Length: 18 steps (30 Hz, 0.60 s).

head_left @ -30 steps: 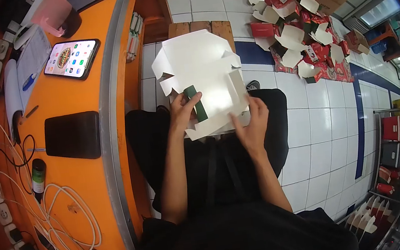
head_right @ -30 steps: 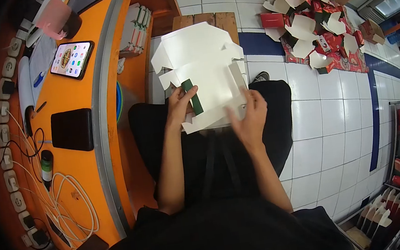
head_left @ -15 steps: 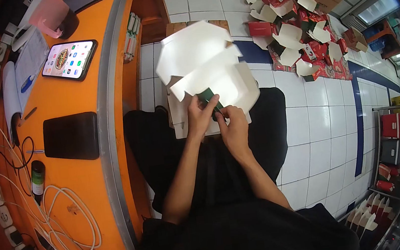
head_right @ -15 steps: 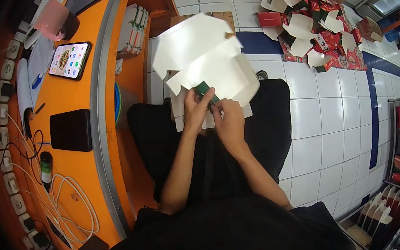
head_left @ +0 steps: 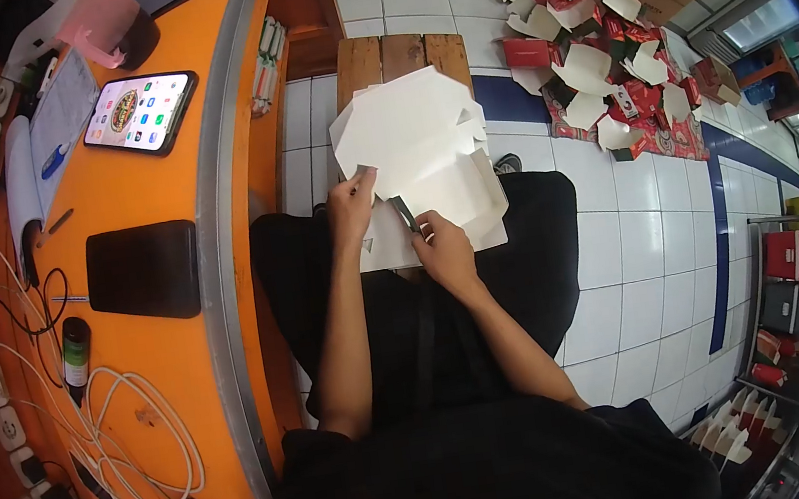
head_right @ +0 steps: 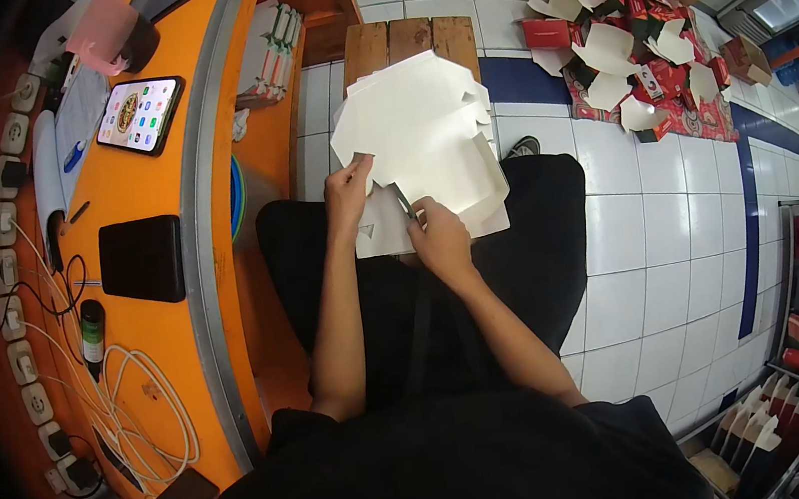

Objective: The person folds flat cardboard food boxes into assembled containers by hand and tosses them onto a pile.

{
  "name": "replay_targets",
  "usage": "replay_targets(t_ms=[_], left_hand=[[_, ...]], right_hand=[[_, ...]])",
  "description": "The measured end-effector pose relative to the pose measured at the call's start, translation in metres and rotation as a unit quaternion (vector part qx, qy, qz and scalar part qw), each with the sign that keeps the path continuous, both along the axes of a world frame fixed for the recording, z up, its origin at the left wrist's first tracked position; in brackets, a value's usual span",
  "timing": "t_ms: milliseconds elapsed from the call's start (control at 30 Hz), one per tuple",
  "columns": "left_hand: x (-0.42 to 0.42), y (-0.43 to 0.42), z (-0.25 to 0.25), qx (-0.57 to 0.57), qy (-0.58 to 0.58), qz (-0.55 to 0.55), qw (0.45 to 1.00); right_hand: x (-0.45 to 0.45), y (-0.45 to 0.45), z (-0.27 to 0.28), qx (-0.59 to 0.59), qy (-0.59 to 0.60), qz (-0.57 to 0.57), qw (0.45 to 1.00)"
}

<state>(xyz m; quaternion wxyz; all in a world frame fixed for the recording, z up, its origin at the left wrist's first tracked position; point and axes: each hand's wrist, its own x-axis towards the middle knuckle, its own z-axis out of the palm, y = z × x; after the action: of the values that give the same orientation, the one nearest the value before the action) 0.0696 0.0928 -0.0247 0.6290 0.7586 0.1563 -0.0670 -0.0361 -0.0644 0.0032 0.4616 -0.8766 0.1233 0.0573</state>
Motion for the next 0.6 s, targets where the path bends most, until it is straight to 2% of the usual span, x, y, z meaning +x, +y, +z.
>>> replay_targets(t_ms=[67, 133, 200, 267, 333, 400, 467, 500, 533, 567, 600], left_hand=[[-0.007, 0.003, 0.007, 0.095, 0.002, -0.068, 0.993], [-0.021, -0.013, 0.007, 0.075, 0.016, -0.054, 0.996], [-0.037, -0.032, -0.001, -0.124, -0.012, 0.074, 0.989], [-0.052, -0.043, 0.001, -0.102, -0.005, 0.096, 0.990], [-0.068, -0.049, -0.018, -0.088, -0.081, 0.090, 0.989], [-0.070, -0.049, -0.028, -0.130, -0.083, 0.098, 0.983], [-0.065, -0.041, -0.028, -0.125, -0.057, 0.104, 0.985], [-0.063, -0.037, -0.004, -0.078, -0.031, 0.099, 0.992], [-0.060, -0.031, -0.008, -0.079, -0.031, 0.094, 0.992], [-0.056, -0.026, -0.012, -0.038, -0.022, 0.083, 0.996], [-0.054, -0.022, -0.016, 0.001, -0.013, 0.073, 0.997]], right_hand=[[0.008, 0.005, -0.006, -0.024, 0.038, -0.009, 0.999], [0.013, 0.009, -0.009, -0.011, 0.021, -0.012, 1.000], [0.016, 0.009, -0.013, -0.002, 0.007, -0.013, 1.000], [0.022, 0.007, -0.015, 0.044, -0.014, -0.002, 0.999], [0.026, 0.011, -0.019, 0.040, -0.003, 0.007, 0.999], [0.028, 0.010, -0.020, 0.037, 0.007, 0.011, 0.999], [0.028, 0.003, -0.018, 0.164, 0.001, 0.071, 0.984], [0.029, -0.007, -0.020, 0.177, 0.002, 0.084, 0.981], [0.032, -0.022, -0.006, 0.143, -0.028, 0.067, 0.987], [0.037, -0.037, -0.015, 0.054, -0.101, -0.023, 0.993], [0.043, -0.055, 0.016, -0.022, -0.104, -0.103, 0.989]])
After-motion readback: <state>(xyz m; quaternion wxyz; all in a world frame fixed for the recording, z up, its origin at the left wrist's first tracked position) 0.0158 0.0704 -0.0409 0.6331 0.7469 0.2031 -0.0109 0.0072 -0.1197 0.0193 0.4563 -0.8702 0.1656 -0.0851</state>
